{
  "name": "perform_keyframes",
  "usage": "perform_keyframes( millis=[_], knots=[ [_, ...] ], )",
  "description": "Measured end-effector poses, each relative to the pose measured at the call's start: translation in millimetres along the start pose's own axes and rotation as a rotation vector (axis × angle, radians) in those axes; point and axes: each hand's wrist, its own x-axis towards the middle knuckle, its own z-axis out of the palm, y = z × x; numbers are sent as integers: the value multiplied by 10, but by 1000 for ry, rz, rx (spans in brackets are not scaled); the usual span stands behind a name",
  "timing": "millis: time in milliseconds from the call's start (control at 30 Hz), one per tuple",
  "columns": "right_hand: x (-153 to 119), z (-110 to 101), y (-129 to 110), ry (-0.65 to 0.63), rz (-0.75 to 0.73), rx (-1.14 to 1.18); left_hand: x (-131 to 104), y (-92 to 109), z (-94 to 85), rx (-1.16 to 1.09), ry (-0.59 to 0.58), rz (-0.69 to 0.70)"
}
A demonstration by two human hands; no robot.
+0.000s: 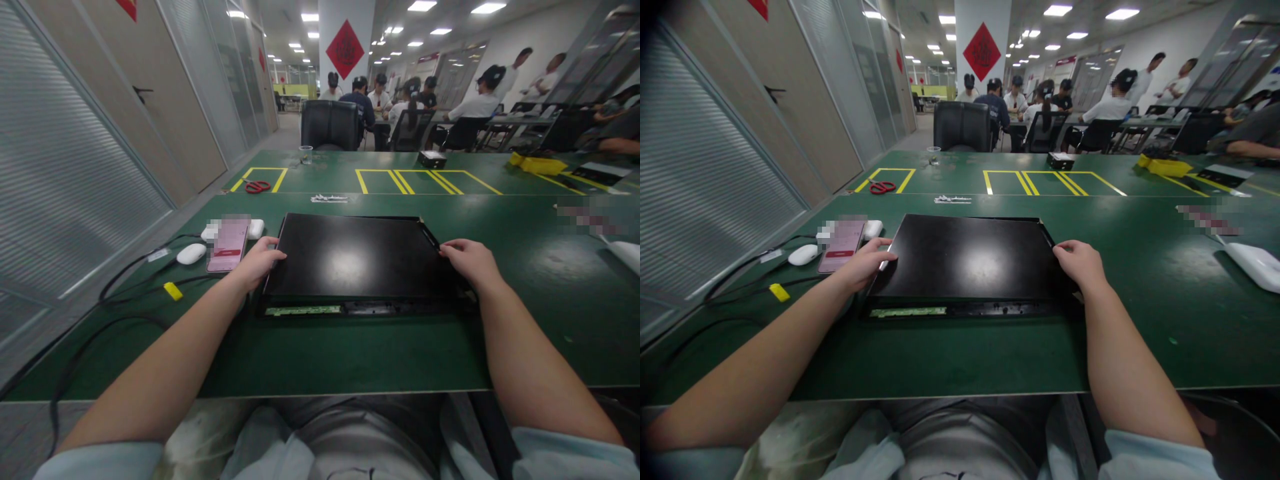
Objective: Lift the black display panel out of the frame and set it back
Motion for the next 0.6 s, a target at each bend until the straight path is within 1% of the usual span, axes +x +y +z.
perform_keyframes(
  millis=[267, 400, 500, 600],
  knots=[
    [22, 24, 56, 19, -2, 28, 3, -11, -16, -10, -13, 6],
    [50, 45, 72, 20, -6, 0, 17, -23, -34, -3, -13, 37],
    [80, 69, 103, 40, -14, 8, 73, -51, -77, 36, -24, 106],
    [104, 83, 133, 35, -7, 55, 146, -86, -135, 77, -27, 241]
  ],
)
